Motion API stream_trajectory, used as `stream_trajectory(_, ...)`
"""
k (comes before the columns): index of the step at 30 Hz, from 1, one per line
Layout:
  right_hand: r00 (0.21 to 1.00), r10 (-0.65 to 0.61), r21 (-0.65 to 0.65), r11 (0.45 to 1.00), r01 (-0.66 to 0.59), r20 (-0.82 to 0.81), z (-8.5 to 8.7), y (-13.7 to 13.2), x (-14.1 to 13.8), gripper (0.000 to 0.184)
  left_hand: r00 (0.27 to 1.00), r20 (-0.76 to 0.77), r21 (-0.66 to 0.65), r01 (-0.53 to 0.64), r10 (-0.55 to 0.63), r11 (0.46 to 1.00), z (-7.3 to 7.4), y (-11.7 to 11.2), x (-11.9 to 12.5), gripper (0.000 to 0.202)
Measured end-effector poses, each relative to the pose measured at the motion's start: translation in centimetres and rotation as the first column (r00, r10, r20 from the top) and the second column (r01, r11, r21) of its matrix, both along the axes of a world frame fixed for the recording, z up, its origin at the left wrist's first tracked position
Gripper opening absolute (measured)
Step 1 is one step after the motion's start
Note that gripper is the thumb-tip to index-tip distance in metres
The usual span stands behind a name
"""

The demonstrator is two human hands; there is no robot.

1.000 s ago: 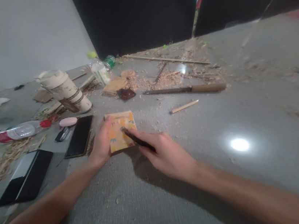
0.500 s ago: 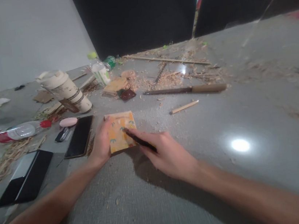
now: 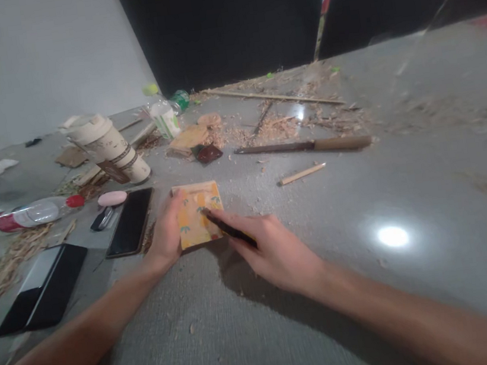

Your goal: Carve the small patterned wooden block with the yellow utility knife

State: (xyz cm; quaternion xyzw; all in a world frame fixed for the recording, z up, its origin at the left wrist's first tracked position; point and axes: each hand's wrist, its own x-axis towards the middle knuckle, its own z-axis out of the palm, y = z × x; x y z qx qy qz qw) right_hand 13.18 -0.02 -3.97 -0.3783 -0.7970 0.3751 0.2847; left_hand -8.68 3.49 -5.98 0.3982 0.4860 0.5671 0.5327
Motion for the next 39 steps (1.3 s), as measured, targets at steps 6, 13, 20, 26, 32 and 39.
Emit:
stream_trajectory(6, 1.000, 0.006, -0.016, 1.000, -0.006, -0.001, -0.1, 0.0, 0.0, 0.063, 1.000, -0.019, -0.006, -0.002, 0.002, 1.000, 0.2, 0.0, 0.0, 0.040)
stream_trajectory(13, 1.000, 0.006, -0.032, 0.999, -0.006, -0.015, -0.1, -0.3, -0.3, 0.062, 0.995, -0.069, 0.018, -0.072, 0.073, 0.997, -0.2, -0.2, 0.0, 0.035)
stream_trajectory(20, 1.000, -0.016, -0.059, 0.998, 0.014, -0.021, -0.2, -0.9, -0.9, 0.059, 0.981, -0.118, 0.038, -0.148, 0.152, 0.988, 0.0, -0.5, 0.5, 0.029)
stream_trajectory(26, 0.998, -0.059, -0.168, 0.985, 0.051, -0.038, 0.6, -1.5, -1.5, 0.057, 0.980, -0.103, 0.015, -0.170, 0.171, 0.985, 0.2, -0.7, 1.0, 0.031)
stream_trajectory(32, 0.989, -0.079, -0.351, 0.936, 0.030, -0.126, 0.1, -2.1, -2.0, 0.063, 0.979, -0.101, 0.029, -0.174, 0.176, 0.984, 0.5, -0.8, 1.1, 0.034)
stream_trajectory(39, 0.931, -0.206, -0.732, 0.676, -0.087, -0.301, -0.1, -1.8, -2.2, 0.074, 0.976, -0.022, -0.006, -0.217, 0.217, 0.976, 0.1, -0.4, 0.9, 0.030)
